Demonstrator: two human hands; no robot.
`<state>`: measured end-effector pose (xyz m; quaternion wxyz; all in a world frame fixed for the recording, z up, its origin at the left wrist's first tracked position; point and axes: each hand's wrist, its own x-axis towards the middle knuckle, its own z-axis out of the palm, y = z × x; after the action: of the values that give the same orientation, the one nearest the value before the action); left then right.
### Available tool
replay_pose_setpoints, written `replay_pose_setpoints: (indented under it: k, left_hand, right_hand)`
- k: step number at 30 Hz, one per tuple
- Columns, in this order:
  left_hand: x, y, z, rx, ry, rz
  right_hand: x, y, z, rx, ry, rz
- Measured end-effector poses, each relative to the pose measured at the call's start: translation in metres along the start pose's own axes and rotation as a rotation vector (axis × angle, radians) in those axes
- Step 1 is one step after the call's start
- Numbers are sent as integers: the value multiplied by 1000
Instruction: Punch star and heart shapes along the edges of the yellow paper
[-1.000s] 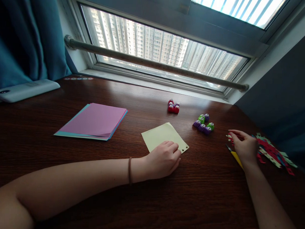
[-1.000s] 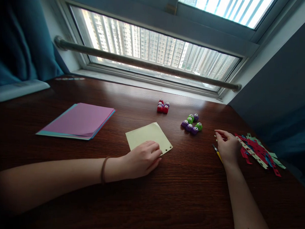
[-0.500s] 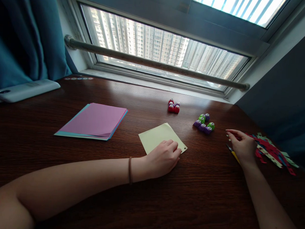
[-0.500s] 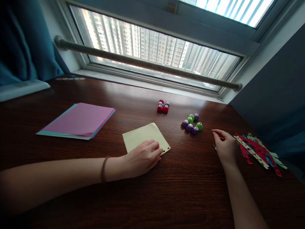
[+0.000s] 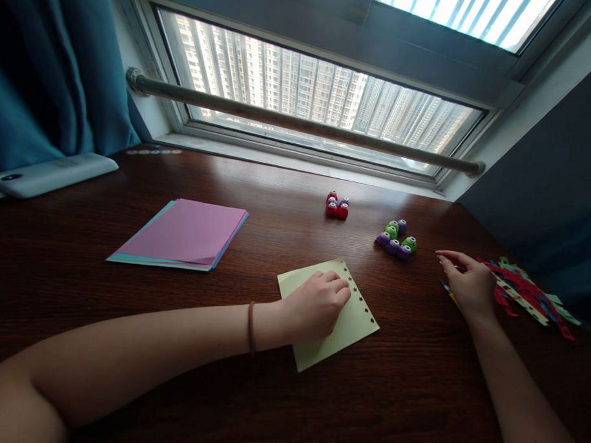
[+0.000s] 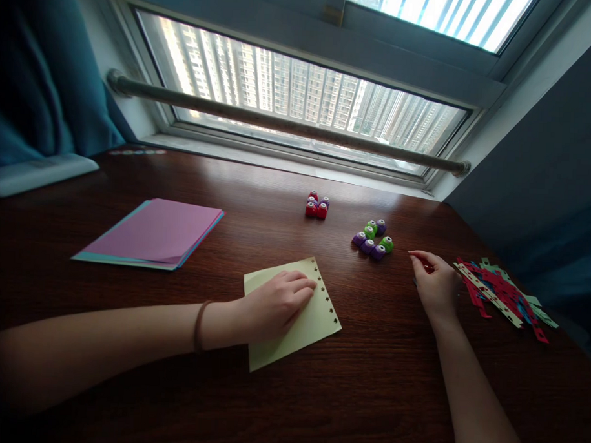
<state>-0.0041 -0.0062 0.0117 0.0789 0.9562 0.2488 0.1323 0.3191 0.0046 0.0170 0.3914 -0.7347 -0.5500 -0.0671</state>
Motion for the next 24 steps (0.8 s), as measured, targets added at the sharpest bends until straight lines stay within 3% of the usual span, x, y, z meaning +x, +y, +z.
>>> replay_pose_setpoints:
  k: [24]
  left_hand:
    - [-4,6,-3,304,36,-21]
  right_hand:
    - [-1,-3,1,-10,-3,-31]
